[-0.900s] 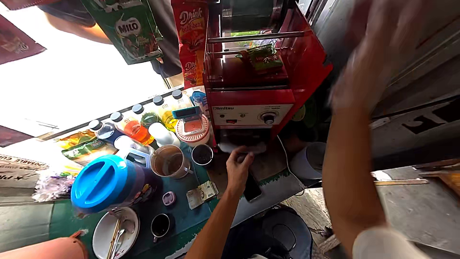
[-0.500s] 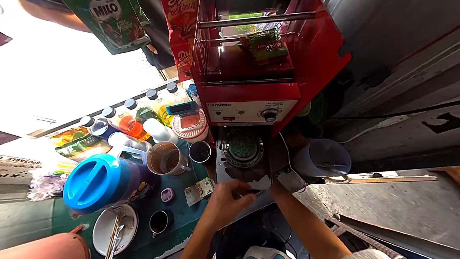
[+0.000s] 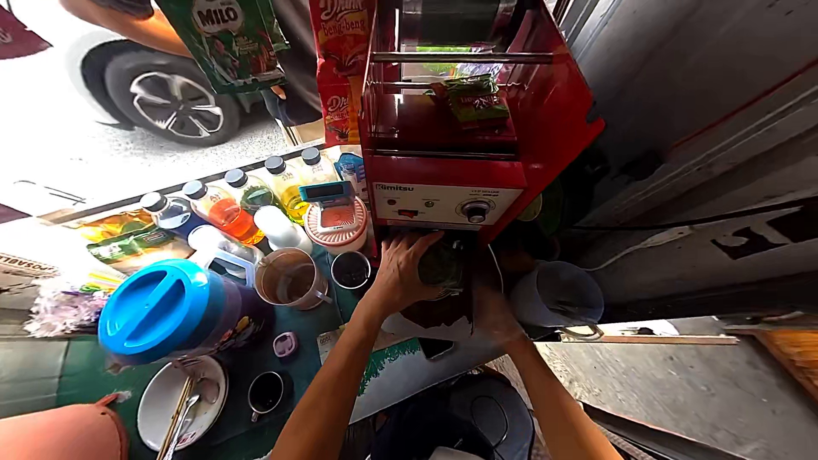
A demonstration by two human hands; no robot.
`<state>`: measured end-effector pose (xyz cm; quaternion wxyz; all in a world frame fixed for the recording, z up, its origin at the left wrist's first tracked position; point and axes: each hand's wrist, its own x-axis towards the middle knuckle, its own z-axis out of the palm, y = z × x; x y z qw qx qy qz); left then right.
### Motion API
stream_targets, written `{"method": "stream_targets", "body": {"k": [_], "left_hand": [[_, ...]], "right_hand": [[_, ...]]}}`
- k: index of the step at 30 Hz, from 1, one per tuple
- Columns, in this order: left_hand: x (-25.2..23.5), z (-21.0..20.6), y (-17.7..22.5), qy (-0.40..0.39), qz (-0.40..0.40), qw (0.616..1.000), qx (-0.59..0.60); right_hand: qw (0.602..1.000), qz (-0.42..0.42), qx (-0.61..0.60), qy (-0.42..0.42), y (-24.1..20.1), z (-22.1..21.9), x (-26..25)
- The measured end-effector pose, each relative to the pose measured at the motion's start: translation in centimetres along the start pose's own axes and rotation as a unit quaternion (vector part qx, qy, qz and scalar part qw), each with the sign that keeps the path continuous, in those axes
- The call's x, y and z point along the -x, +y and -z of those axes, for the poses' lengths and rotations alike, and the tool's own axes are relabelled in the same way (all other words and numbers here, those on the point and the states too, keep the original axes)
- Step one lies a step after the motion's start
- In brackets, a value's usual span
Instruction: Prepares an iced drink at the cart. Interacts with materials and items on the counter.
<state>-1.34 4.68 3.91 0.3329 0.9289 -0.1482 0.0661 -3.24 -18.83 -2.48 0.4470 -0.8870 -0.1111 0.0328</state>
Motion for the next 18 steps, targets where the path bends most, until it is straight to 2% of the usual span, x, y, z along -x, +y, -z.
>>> {"method": "stream_targets", "body": {"k": [2,4,6,10,13,15,18], "left_hand": [[0.4,0.2,0.0,0.034,-0.035,0.999,-0.007],[0.7,0.7,0.6,0.06,-0.076,0.995,-0.021],[1.0,1.9,1.9,0.08,-0.121,0.989,-0.031],[4.7,7.1,6.0,0.107,-0.147,0.983,0.012],[11.4,10.6,7.9,0.165,-0.099,0.969,0.158],[17.2,11.6,7.9,0.197,-0.047,0.954,0.22],[24.8,9.9,6.3,0.247,0.081,0.94,0.219]], "right_hand": [[0.995,0.017,0.079,0.052,-2.1,2.3,-0.1],[0.982,0.092,0.134,0.096,-4.0,2.9,-1.2],[0.971,0.162,0.157,0.077,-5.1,2.5,-2.8],[0.97,0.207,0.116,0.047,-6.3,2.2,-2.4],[0.958,0.244,0.153,0.015,-6.0,2.5,1.1],[0.961,0.222,0.162,-0.023,-5.2,2.4,4.9],[0.981,0.145,0.116,-0.057,-4.6,1.6,10.9]]}}
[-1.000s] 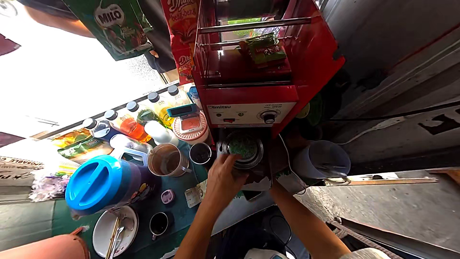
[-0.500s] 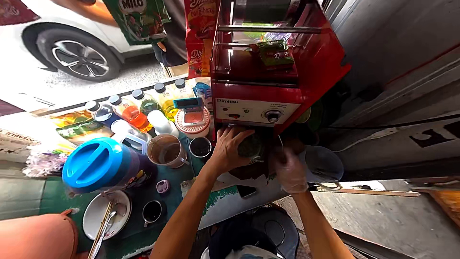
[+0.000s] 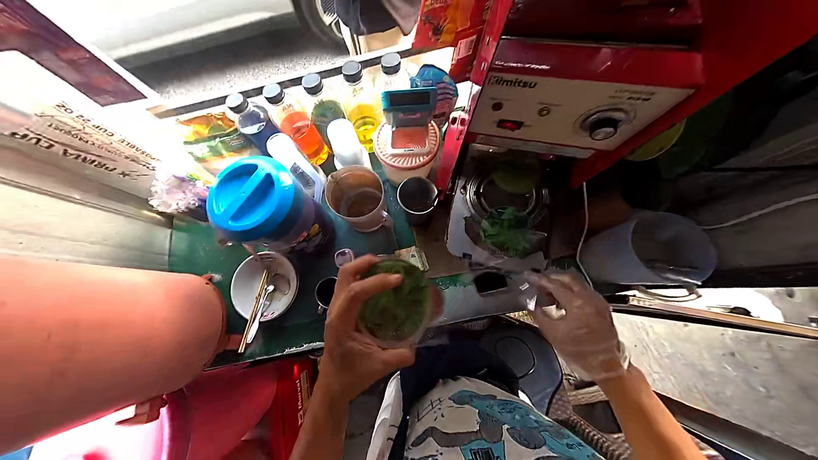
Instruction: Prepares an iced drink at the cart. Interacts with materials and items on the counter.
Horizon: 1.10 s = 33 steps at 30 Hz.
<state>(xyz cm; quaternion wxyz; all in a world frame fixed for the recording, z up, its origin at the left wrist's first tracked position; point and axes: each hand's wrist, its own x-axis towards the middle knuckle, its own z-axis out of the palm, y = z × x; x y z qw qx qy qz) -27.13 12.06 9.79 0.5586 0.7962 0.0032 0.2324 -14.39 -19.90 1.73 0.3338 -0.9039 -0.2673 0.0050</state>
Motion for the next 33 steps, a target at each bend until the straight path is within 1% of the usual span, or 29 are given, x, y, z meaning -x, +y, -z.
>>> {"method": "stream_targets", "body": {"k": [1,2,3,4,5,7,8,11,13,15,17,18,20,21,23,24,25,26,27,29,31,32,33], "left_hand": [[1.8,0.1,-1.3,0.03,0.035,0.999,-0.029],[3.4,0.0,-2.8,0.058,0.062,0.995,-0.059],[4.7,-0.3,-4.5,0.081,0.084,0.989,-0.087],[5.6,-0.7,-6.1,0.104,0.101,0.983,-0.114],[6.3,-1.2,-7.5,0.126,0.115,0.976,-0.139],[6.9,-2.1,-9.8,0.171,0.129,0.96,-0.18],[6.9,-2.5,-10.6,0.192,0.129,0.952,-0.198],[6.9,-3.4,-11.9,0.245,0.134,0.93,-0.24],[6.6,-3.3,-11.8,0.258,0.15,0.919,-0.256],[6.4,-2.7,-11.3,0.232,0.162,0.919,-0.275],[6.4,-1.6,-10.7,0.173,0.168,0.928,-0.284],[6.1,-0.7,-10.4,0.14,0.169,0.936,-0.274],[5.6,1.4,-10.7,0.065,0.166,0.961,-0.21],[5.4,2.7,-11.2,0.014,0.165,0.973,-0.163],[4.8,4.7,-12.5,-0.073,0.157,0.981,-0.082],[4.5,5.2,-12.9,-0.086,0.159,0.982,-0.061],[4.5,5.2,-12.9,-0.074,0.168,0.981,-0.057],[4.7,4.7,-12.7,-0.043,0.183,0.98,-0.069],[5.1,3.9,-12.4,0.004,0.203,0.975,-0.092],[5.4,1.8,-11.4,0.115,0.244,0.951,-0.153],[5.1,0.2,-10.8,0.192,0.262,0.924,-0.203],[5.1,-0.3,-10.8,0.21,0.265,0.919,-0.204],[5.2,-0.5,-11.0,0.213,0.26,0.923,-0.187]], "right_hand": [[0.999,-0.031,-0.037,-0.021,-0.7,-0.7,1.3],[0.993,-0.069,-0.071,-0.064,-1.3,-1.4,1.8],[0.983,-0.105,-0.094,-0.113,-1.9,-1.8,1.4],[0.976,-0.13,-0.101,-0.141,-2.0,-2.1,0.3],[0.978,-0.138,-0.097,-0.122,-1.7,-2.6,-1.1],[0.988,-0.131,-0.078,-0.031,-0.9,-3.5,-3.8],[0.989,-0.128,-0.068,-0.006,-0.7,-3.7,-5.1],[0.98,-0.192,-0.051,0.015,0.2,-5.2,-8.8],[0.968,-0.246,-0.036,0.022,0.6,-6.5,-11.3],[0.964,-0.265,0.008,-0.021,1.0,-8.3,-13.5],[0.957,-0.272,0.083,-0.056,1.4,-10.6,-15.1],[0.947,-0.29,0.122,-0.062,1.3,-11.3,-16.2],[0.917,-0.344,0.186,-0.081,1.3,-12.3,-18.2],[0.902,-0.372,0.198,-0.095,1.5,-12.7,-18.9],[0.882,-0.409,0.213,-0.101,2.4,-13.6,-19.7],[0.879,-0.414,0.214,-0.101,2.8,-13.6,-20.2],[0.88,-0.413,0.212,-0.104,2.9,-13.4,-20.6],[0.88,-0.409,0.213,-0.113,3.0,-13.1,-20.9],[0.881,-0.402,0.215,-0.126,2.8,-12.7,-20.9],[0.891,-0.376,0.217,-0.134,1.4,-11.3,-19.6],[0.918,-0.34,0.192,-0.075,-0.5,-9.1,-16.3],[0.932,-0.322,0.159,-0.042,-1.4,-8.0,-13.5],[0.946,-0.306,0.106,-0.026,-2.4,-7.2,-10.1]]}}
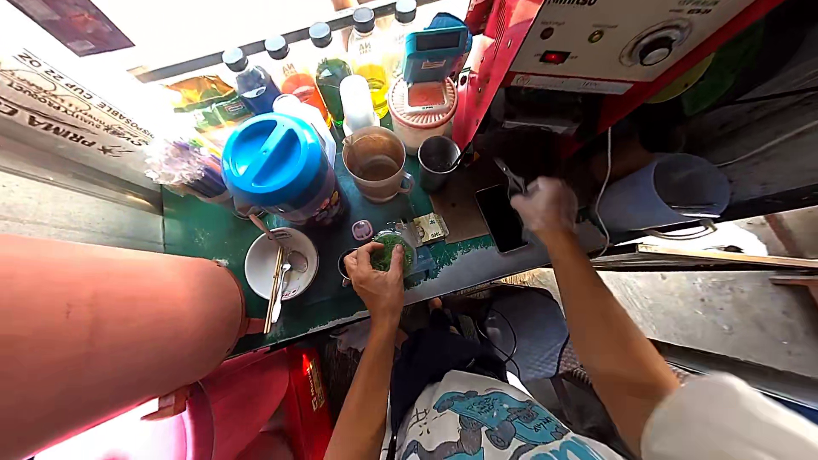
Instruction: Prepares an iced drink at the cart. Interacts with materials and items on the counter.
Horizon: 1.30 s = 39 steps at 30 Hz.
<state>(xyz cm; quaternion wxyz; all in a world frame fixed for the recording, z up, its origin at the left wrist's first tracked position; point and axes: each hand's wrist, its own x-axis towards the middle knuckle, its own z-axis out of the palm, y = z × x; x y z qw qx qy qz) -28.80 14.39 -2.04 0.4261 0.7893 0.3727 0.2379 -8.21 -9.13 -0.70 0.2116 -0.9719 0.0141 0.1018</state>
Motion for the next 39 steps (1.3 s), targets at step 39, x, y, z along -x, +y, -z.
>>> {"method": "stream_targets", "body": {"k": [39], "left_hand": [[0.9,0.5,-0.7,-0.047,-0.007,0.994,0.101]], "right_hand": [[0.705,0.04,-0.485,-0.516,-2.8,-7.8,14.9]]}}
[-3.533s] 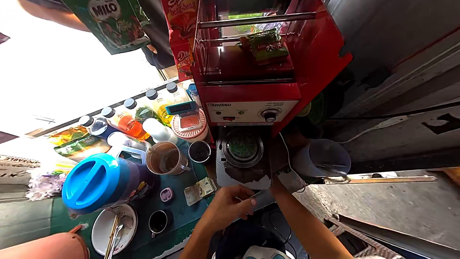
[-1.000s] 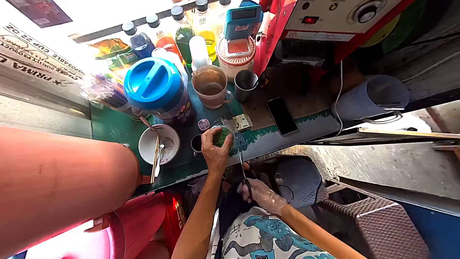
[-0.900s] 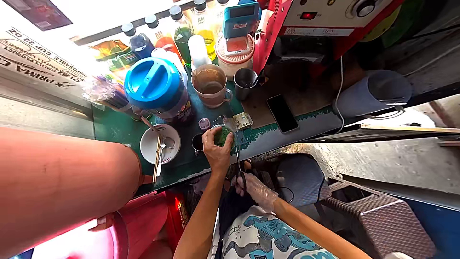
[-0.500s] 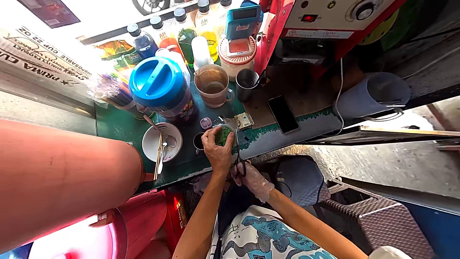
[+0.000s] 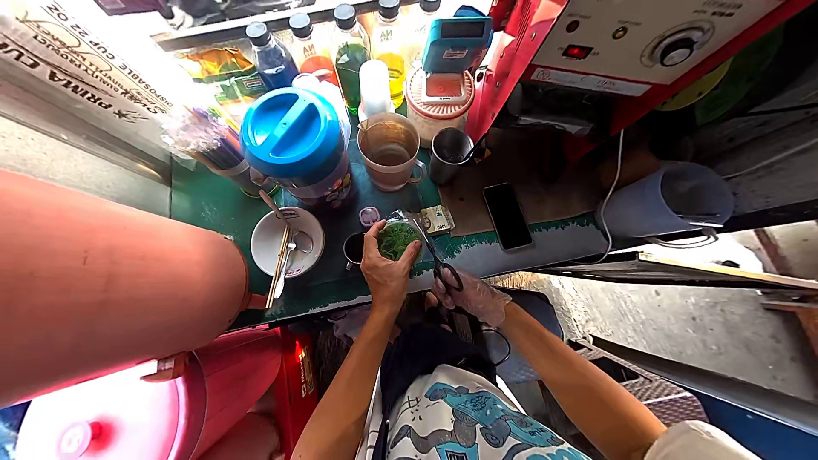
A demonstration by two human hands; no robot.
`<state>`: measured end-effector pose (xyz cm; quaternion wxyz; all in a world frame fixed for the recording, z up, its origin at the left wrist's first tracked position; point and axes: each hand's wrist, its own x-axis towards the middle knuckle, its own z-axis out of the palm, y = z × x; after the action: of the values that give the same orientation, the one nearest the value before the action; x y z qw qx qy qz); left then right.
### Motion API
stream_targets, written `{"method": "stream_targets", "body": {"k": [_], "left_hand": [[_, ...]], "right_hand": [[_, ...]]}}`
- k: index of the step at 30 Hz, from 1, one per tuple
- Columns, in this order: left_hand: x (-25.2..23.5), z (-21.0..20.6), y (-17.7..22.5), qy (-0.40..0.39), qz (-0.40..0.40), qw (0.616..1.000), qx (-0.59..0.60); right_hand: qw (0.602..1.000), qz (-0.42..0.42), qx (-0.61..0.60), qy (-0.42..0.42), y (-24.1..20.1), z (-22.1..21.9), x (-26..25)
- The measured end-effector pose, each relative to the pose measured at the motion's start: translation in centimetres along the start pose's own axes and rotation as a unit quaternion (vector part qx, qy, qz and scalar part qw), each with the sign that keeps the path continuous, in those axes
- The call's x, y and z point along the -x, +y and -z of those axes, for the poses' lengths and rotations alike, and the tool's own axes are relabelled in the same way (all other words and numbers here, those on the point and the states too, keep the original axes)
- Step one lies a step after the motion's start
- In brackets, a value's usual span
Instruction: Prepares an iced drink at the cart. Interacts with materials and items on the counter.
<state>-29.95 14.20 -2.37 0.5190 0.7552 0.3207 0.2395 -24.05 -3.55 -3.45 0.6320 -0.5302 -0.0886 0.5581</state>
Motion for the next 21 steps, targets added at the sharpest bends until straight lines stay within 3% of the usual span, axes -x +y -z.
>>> {"method": "stream_targets", "body": {"k": [10,21], "left_hand": [[-0.4,0.5,-0.2,-0.006,0.024,0.999,0.043],[-1.4,1.4,-0.4,-0.074,0.029,0.991,0.103]], "right_hand": [[0.997,-0.041,0.064,-0.02,-2.3,1.9,-0.5],[0.993,-0.059,0.091,-0.053,-3.6,3.4,-1.1]]}}
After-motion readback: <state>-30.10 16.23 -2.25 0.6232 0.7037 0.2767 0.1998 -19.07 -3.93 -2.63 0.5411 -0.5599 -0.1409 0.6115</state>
